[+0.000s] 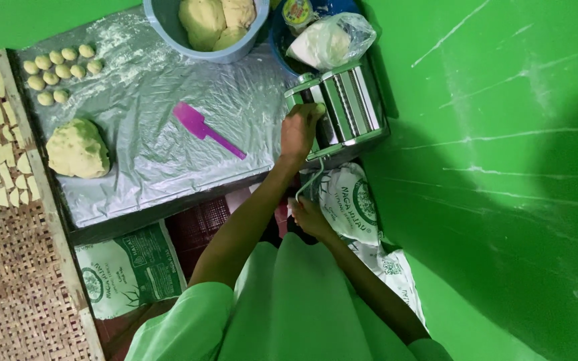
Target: Flattening dough pieces and arranging them in rows on a woven tray for baking
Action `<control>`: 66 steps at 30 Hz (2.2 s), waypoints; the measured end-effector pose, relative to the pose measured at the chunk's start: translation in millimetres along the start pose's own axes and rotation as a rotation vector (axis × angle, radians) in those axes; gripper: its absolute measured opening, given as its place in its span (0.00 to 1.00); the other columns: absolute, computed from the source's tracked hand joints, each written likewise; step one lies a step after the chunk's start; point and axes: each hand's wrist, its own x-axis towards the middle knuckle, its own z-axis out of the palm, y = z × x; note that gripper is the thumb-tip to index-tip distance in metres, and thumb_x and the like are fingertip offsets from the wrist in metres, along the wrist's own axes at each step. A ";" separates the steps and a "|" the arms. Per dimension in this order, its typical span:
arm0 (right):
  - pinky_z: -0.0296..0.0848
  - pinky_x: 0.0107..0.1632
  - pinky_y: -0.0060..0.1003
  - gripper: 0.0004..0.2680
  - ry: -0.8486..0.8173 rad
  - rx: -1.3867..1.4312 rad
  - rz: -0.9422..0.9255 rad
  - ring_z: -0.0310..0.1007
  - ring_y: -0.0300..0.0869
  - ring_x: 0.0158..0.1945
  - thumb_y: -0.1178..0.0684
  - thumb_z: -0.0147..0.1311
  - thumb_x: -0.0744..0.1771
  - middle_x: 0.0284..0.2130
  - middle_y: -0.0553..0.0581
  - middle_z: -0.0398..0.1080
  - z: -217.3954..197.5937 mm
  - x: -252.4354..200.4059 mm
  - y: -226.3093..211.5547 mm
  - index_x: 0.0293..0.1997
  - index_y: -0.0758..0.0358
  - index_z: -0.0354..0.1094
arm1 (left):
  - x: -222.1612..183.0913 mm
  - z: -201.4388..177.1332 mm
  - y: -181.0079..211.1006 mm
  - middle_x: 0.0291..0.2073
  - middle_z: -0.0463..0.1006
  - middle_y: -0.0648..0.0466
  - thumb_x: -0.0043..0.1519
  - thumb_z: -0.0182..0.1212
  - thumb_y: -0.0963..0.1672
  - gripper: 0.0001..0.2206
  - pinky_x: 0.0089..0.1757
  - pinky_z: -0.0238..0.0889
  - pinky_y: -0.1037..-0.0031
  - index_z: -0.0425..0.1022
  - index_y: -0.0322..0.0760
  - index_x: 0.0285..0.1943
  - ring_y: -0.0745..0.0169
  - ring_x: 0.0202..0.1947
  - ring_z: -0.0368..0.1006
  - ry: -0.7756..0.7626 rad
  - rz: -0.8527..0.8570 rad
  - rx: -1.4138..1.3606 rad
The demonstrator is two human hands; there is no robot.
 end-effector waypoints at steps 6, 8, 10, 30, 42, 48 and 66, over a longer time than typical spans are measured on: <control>0.63 0.21 0.31 0.12 -0.004 0.015 -0.137 0.67 0.37 0.14 0.55 0.45 0.72 0.13 0.55 0.67 -17.3 -27.1 -20.5 0.28 0.62 0.66 | 0.9 2.0 4.3 0.34 0.81 0.46 0.61 0.64 0.46 0.06 0.38 0.76 0.45 0.83 0.40 0.38 0.34 0.35 0.81 -0.065 -0.088 0.203; 0.65 0.21 0.30 0.10 0.028 0.014 -0.178 0.69 0.38 0.15 0.57 0.47 0.72 0.14 0.57 0.68 -28.4 -30.7 -22.3 0.30 0.64 0.68 | 3.0 2.3 1.4 0.37 0.80 0.46 0.62 0.65 0.47 0.07 0.39 0.75 0.45 0.83 0.41 0.41 0.33 0.37 0.80 -0.066 -0.074 0.142; 0.68 0.20 0.30 0.09 0.060 0.018 -0.214 0.72 0.40 0.15 0.58 0.48 0.72 0.16 0.59 0.69 -36.2 -38.5 -28.0 0.33 0.66 0.70 | 3.5 -9.3 2.6 0.40 0.79 0.46 0.62 0.65 0.48 0.09 0.40 0.75 0.44 0.82 0.42 0.44 0.32 0.40 0.79 -0.073 -0.060 0.084; 0.73 0.31 0.49 0.07 0.663 -0.845 -0.507 0.76 0.63 0.32 0.52 0.55 0.71 0.27 0.67 0.73 -116.7 -47.9 -42.0 0.43 0.64 0.75 | -32.4 97.8 -163.5 0.58 0.73 0.45 0.71 0.49 0.53 0.22 0.58 0.64 0.56 0.70 0.34 0.65 0.43 0.58 0.70 -0.247 -1.040 -1.545; 0.75 0.34 0.48 0.11 0.566 -0.838 -0.431 0.77 0.59 0.33 0.47 0.41 0.75 0.26 0.63 0.72 -143.4 13.6 16.4 0.42 0.57 0.70 | -22.0 103.8 -161.4 0.50 0.74 0.49 0.67 0.55 0.48 0.17 0.55 0.67 0.62 0.73 0.34 0.60 0.48 0.54 0.71 -0.128 -1.043 -1.634; 0.71 0.36 0.63 0.12 0.482 -0.716 -0.320 0.75 0.71 0.34 0.48 0.37 0.74 0.27 0.73 0.72 -104.8 55.1 60.2 0.42 0.65 0.63 | -25.2 97.9 -150.3 0.55 0.74 0.47 0.67 0.54 0.49 0.19 0.57 0.64 0.61 0.74 0.37 0.62 0.46 0.58 0.70 -0.120 -1.026 -1.639; 0.75 0.25 0.39 0.19 -0.379 0.607 0.265 0.78 0.51 0.27 0.42 0.40 0.71 0.23 0.63 0.76 -26.1 105.9 223.5 0.36 0.69 0.76 | -28.7 100.9 -160.9 0.49 0.72 0.50 0.67 0.59 0.51 0.18 0.52 0.70 0.63 0.73 0.34 0.58 0.51 0.53 0.72 -0.162 -1.004 -1.659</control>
